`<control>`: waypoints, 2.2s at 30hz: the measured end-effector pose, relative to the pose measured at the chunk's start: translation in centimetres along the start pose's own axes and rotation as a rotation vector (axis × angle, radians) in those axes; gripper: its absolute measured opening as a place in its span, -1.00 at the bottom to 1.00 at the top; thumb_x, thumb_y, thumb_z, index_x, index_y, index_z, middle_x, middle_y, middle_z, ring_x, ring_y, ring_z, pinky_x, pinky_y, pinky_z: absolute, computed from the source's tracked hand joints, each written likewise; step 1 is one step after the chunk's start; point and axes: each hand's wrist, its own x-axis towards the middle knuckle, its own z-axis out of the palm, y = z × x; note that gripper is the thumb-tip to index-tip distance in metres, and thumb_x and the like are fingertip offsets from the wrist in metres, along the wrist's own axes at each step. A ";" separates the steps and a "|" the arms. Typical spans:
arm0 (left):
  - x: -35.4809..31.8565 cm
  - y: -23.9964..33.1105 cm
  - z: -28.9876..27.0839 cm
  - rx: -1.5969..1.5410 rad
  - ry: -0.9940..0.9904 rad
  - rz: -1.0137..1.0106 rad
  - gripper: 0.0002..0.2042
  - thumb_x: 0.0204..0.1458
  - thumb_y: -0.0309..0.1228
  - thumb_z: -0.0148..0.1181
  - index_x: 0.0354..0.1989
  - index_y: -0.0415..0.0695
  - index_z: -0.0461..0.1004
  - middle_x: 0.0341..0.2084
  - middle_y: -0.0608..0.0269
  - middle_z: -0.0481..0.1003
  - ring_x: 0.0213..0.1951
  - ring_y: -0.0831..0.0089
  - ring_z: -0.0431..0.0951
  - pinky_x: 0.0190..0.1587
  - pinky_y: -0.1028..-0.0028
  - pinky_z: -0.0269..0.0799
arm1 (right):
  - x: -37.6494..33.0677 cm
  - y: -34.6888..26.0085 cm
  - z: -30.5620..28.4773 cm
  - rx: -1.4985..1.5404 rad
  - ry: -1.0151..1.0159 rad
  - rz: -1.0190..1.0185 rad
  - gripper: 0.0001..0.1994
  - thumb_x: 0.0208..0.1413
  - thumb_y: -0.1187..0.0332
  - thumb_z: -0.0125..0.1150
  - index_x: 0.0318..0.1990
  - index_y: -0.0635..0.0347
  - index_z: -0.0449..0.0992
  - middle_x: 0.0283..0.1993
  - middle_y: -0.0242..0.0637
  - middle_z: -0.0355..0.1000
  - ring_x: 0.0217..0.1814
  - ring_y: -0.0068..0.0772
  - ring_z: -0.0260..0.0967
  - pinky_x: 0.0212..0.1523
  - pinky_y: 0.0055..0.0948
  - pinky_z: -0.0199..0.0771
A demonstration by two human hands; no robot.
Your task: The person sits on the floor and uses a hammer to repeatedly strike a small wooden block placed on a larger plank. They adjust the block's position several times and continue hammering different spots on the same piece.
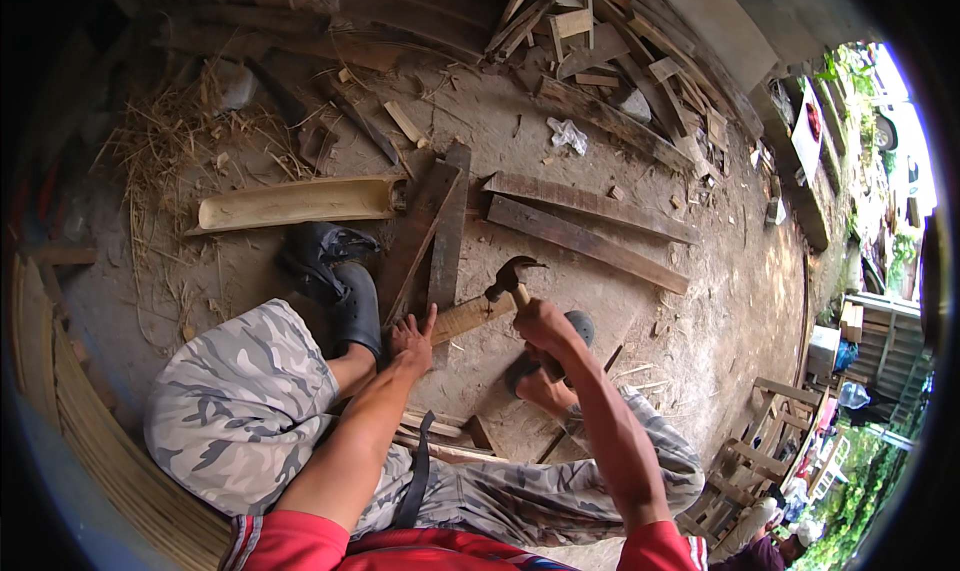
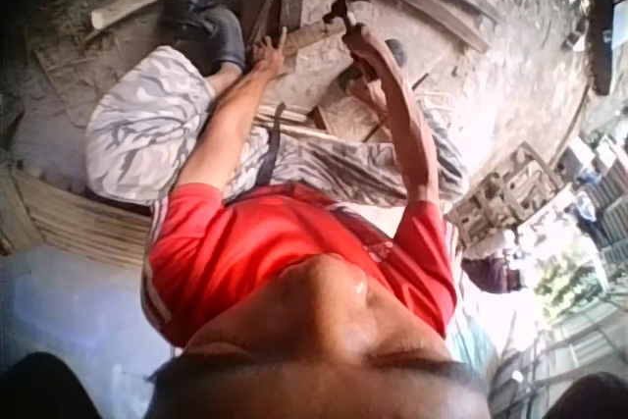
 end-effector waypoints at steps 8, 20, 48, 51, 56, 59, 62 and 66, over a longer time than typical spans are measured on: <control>-0.5 -0.3 -2.4 -0.003 -0.074 -0.032 0.02 0.12 -0.10 0.15 0.45 0.12 -0.64 0.27 -0.12 0.10 0.20 -0.03 0.23 0.20 0.13 0.10 | -5.4 -4.8 -1.5 -0.087 0.532 -0.522 -0.79 0.08 0.35 0.08 -0.19 0.25 0.31 -0.39 0.26 0.44 -0.28 0.36 0.42 -0.34 0.07 0.35; 0.0 -0.3 -0.7 -0.015 0.079 0.010 0.02 0.02 -0.32 0.17 0.47 0.19 -0.55 0.17 -0.04 0.22 0.10 0.05 0.30 0.14 0.16 0.14 | -3.1 -2.8 1.1 -0.289 0.427 -0.411 -0.80 0.07 0.42 0.03 -0.14 0.26 0.33 -0.37 0.30 0.44 -0.26 0.37 0.43 -0.24 0.13 0.41; -0.6 -0.3 -2.6 -0.004 -0.046 -0.004 0.03 0.11 -0.12 0.16 0.44 0.17 -0.65 0.28 -0.07 0.10 0.21 -0.03 0.22 0.20 0.05 0.12 | -4.0 1.2 3.1 -0.218 0.536 -0.405 -0.79 0.08 0.43 0.04 -0.15 0.25 0.24 -0.42 0.33 0.43 -0.32 0.45 0.40 -0.31 0.18 0.40; -0.8 -0.2 -3.4 0.004 -0.084 -0.009 0.01 0.13 -0.10 0.14 0.44 0.17 -0.65 0.28 -0.07 0.10 0.21 -0.03 0.22 0.21 0.05 0.13 | -6.7 -1.9 1.8 -0.090 0.639 -0.582 -0.78 0.08 0.41 0.09 -0.16 0.22 0.23 -0.45 0.30 0.42 -0.37 0.43 0.39 -0.41 0.18 0.37; -0.9 0.1 -3.8 -0.006 -0.096 -0.015 0.01 0.13 -0.10 0.14 0.44 0.18 -0.65 0.27 -0.07 0.10 0.21 -0.03 0.21 0.21 0.05 0.13 | -4.9 1.2 5.6 -0.065 0.670 -0.696 -0.74 0.07 0.44 0.12 -0.10 0.30 0.27 -0.41 0.27 0.45 -0.42 0.38 0.42 -0.43 0.15 0.42; -1.2 0.4 -3.4 -0.020 -0.099 -0.016 0.01 0.13 -0.10 0.14 0.44 0.18 -0.65 0.28 -0.08 0.10 0.23 -0.04 0.20 0.21 0.04 0.13 | -1.7 5.2 7.5 -0.295 0.459 -0.376 -0.69 0.04 0.40 0.12 -0.08 0.26 0.23 -0.44 0.30 0.44 -0.36 0.39 0.43 -0.35 0.19 0.43; -1.0 0.1 -3.4 -0.026 -0.087 0.009 0.02 0.12 -0.10 0.16 0.45 0.18 -0.64 0.29 -0.10 0.08 0.25 -0.04 0.18 0.21 0.02 0.12 | -3.4 2.3 5.5 -0.248 0.522 -0.444 -0.72 0.05 0.41 0.11 -0.11 0.22 0.21 -0.46 0.31 0.43 -0.36 0.40 0.42 -0.37 0.20 0.41; -0.6 -0.1 -3.6 0.005 -0.093 -0.018 0.04 0.09 -0.11 0.20 0.45 0.19 -0.62 0.30 -0.07 0.08 0.25 -0.03 0.18 0.21 0.00 0.13 | -7.2 -1.9 4.7 -0.029 0.642 -0.687 -0.72 0.07 0.42 0.11 -0.10 0.21 0.21 -0.50 0.28 0.42 -0.43 0.39 0.40 -0.45 0.19 0.39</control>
